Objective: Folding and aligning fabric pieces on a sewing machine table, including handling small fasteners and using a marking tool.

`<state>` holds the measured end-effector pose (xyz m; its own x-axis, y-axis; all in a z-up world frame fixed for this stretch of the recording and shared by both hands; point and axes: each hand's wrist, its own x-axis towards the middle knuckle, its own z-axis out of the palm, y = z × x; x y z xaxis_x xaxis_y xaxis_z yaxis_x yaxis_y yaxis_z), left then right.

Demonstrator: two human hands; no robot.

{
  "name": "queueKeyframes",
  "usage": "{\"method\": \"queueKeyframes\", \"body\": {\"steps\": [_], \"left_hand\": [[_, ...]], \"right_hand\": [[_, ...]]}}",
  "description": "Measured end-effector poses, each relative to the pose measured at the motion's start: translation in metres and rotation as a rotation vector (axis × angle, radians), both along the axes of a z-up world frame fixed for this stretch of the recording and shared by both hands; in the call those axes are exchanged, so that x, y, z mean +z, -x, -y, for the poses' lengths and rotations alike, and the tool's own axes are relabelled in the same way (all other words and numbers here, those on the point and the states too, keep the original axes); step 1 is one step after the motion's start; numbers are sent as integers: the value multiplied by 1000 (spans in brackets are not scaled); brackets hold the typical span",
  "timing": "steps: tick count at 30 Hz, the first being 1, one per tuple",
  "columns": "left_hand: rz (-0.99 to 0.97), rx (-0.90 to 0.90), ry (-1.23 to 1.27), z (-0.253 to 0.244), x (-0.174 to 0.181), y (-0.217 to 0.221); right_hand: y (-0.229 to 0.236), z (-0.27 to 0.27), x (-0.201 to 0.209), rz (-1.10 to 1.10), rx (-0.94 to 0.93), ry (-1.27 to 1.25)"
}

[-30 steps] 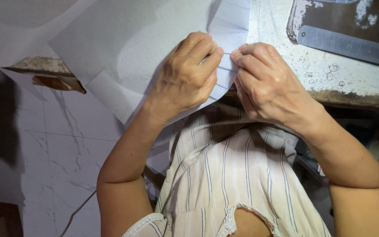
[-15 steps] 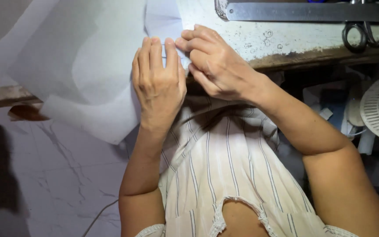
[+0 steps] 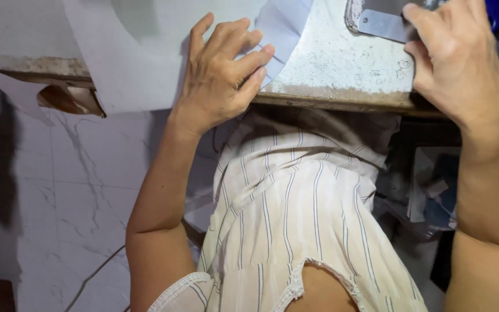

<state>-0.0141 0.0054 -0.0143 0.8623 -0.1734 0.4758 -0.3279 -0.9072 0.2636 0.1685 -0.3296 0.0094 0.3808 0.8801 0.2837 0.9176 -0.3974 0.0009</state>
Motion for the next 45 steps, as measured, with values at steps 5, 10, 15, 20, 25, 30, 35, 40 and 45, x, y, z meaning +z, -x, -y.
{"method": "queueKeyframes", "body": {"steps": [5,10,15,20,25,30,35,40,45], "left_hand": [[-19,-54,55,-4,1,1],[-6,-51,62,-4,2,0],[20,-55,69,-3,7,0],[19,-39,84,-1,6,0],[19,-41,125,-1,6,0],[28,-55,141,-2,5,-2],[73,-19,63,4,5,-6],[159,20,55,7,12,-6],[211,-3,46,8,11,-7]], "right_hand": [[-16,8,-9,-126,-36,92],[-12,1,-15,-104,73,-100],[17,-45,33,-518,169,-149],[41,-85,36,-139,138,170],[55,-110,37,-86,121,265],[59,-130,52,-95,126,456],[57,-139,52,-113,134,471],[62,-128,53,-134,63,562],[74,-102,40,-20,24,517]]}}
